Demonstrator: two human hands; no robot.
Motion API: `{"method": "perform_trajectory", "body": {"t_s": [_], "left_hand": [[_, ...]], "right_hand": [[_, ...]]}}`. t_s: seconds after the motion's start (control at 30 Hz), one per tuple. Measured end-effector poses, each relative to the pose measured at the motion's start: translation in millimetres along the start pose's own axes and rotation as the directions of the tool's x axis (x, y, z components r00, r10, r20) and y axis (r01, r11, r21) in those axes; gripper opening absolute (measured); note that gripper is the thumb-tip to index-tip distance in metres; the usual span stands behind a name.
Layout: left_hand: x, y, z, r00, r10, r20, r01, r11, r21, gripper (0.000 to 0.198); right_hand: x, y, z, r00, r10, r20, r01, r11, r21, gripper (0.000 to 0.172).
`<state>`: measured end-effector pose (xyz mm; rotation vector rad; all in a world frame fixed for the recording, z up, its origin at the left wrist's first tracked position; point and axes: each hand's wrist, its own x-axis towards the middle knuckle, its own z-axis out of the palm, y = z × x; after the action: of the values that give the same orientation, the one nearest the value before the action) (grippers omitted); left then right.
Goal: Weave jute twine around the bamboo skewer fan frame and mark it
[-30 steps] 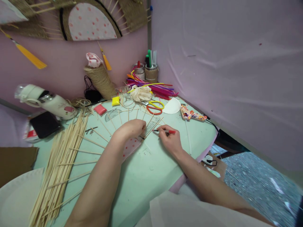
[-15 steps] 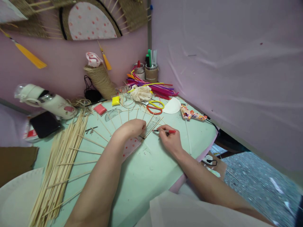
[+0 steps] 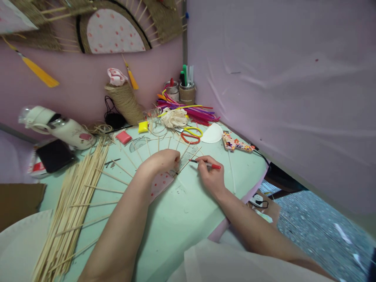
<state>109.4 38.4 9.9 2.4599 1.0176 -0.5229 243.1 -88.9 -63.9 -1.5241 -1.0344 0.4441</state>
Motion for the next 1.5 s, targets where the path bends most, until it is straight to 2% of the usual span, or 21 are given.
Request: {"method": "perform_trajectory", "body": {"t_s": [0.1, 0.17, 0.23, 0.3, 0.37, 0.43, 0.53, 0.67, 0.7, 0.83, 0.87, 0.9, 0.97, 1.03, 1.07, 1.1, 1.17, 1.23, 1.3, 1.4, 1.5], "left_hand": [[-11.5, -3.1, -8.2, 0.996, -0.019, -0.091, 0.014, 0.998, -0.062, 0.016], [-23.4, -5.3, -16.5, 0.973, -0.044, -0.227, 0.02, 0.994, -0.107, 0.012], [-35.3, -5.8, -24.8, 0.921, -0.109, -0.373, 0.045, 0.983, -0.176, 0.011], [-44.4, -2.6, -30.3, 0.849, -0.151, -0.506, 0.015, 0.965, -0.264, 0.012], [-50.4, 5.3, -31.2, 0.783, -0.174, -0.597, -0.057, 0.936, -0.346, 0.013], [-55.1, 16.9, -26.6, 0.749, -0.196, -0.634, -0.11, 0.905, -0.41, 0.013], [-65.5, 36.1, -9.5, 0.743, -0.229, -0.629, -0.099, 0.891, -0.442, 0.014], [-85.3, 60.1, 29.0, 0.701, -0.405, -0.587, 0.066, 0.856, -0.512, 0.015], [-88.7, 66.0, 40.2, 0.706, -0.426, -0.565, 0.081, 0.842, -0.533, 0.015], [-87.9, 86.9, 79.5, 0.719, -0.477, -0.506, 0.021, 0.742, -0.67, 0.016], [-84.8, 91.0, 86.4, 0.706, -0.505, -0.497, 0.012, 0.71, -0.704, 0.016], [-81.3, 94.7, 92.0, 0.695, -0.528, -0.488, -0.012, 0.67, -0.742, 0.015], [-75.5, 101.5, 100.0, 0.641, -0.607, -0.47, -0.103, 0.539, -0.836, 0.017], [-74.0, 107.6, 106.4, 0.584, -0.7, -0.41, -0.252, 0.324, -0.912, 0.024], [-75.5, 110.4, 109.9, 0.574, -0.742, -0.347, -0.33, 0.177, -0.927, 0.028], [-78.4, 112.9, 113.8, 0.579, -0.771, -0.264, -0.398, 0.016, -0.917, 0.031], [-87.6, 117.0, 122.9, 0.619, -0.781, -0.077, -0.474, -0.294, -0.83, 0.035], [-98.9, 119.1, 132.1, 0.647, -0.76, 0.062, -0.51, -0.492, -0.705, 0.039], [-109.4, 118.6, 139.2, 0.643, -0.755, 0.125, -0.555, -0.573, -0.604, 0.042], [-120.2, 112.1, 143.3, 0.626, -0.765, 0.153, -0.62, -0.607, -0.498, 0.043], [-125.8, 100.3, 141.7, 0.637, -0.754, 0.164, -0.667, -0.644, -0.374, 0.041]], "right_hand": [[-1.4, -1.0, -1.3, 0.998, -0.055, -0.038, 0.056, 0.997, 0.044, 0.018], [-2.1, -1.9, -2.2, 0.994, -0.086, -0.073, 0.092, 0.992, 0.084, 0.017], [-2.6, -2.7, -2.7, 0.988, -0.109, -0.11, 0.123, 0.983, 0.134, 0.019], [-2.8, -3.8, -2.3, 0.988, -0.098, -0.117, 0.12, 0.972, 0.201, 0.026], [-1.7, -6.8, -0.8, 0.997, -0.062, -0.053, 0.073, 0.96, 0.27, 0.03], [1.4, -13.1, 1.7, 0.998, -0.04, 0.057, 0.02, 0.946, 0.324, 0.028], [7.6, -28.1, 5.0, 0.979, -0.073, 0.192, -0.009, 0.918, 0.396, 0.019], [9.3, -42.4, 0.5, 0.95, -0.068, 0.305, -0.093, 0.87, 0.484, 0.025], [8.3, -42.4, -2.9, 0.945, -0.048, 0.323, -0.124, 0.861, 0.492, 0.026], [5.5, -29.0, -18.1, 0.903, -0.003, 0.429, -0.224, 0.85, 0.477, 0.027], [5.9, -24.1, -20.7, 0.89, -0.001, 0.457, -0.239, 0.851, 0.468, 0.026], [7.0, -19.3, -22.4, 0.883, 0.003, 0.47, -0.249, 0.85, 0.463, 0.025], [10.3, -10.6, -23.1, 0.893, 0.039, 0.448, -0.271, 0.84, 0.469, 0.023], [14.2, -4.0, -21.1, 0.919, 0.117, 0.376, -0.31, 0.804, 0.507, 0.023], [15.9, -1.8, -19.5, 0.926, 0.166, 0.34, -0.335, 0.778, 0.531, 0.024], [17.3, -0.2, -18.0, 0.926, 0.212, 0.311, -0.358, 0.752, 0.553, 0.026], [18.8, 1.2, -15.6, 0.923, 0.272, 0.273, -0.384, 0.719, 0.58, 0.029], [18.6, 1.0, -14.6, 0.921, 0.281, 0.269, -0.388, 0.718, 0.578, 0.03], [17.3, -0.7, -15.2, 0.921, 0.264, 0.287, -0.385, 0.726, 0.569, 0.03], [16.3, -8.9, -16.3, 0.921, 0.22, 0.322, -0.374, 0.732, 0.57, 0.028], [21.5, -26.0, -8.7, 0.91, 0.092, 0.405, -0.316, 0.785, 0.532, 0.024]]}}
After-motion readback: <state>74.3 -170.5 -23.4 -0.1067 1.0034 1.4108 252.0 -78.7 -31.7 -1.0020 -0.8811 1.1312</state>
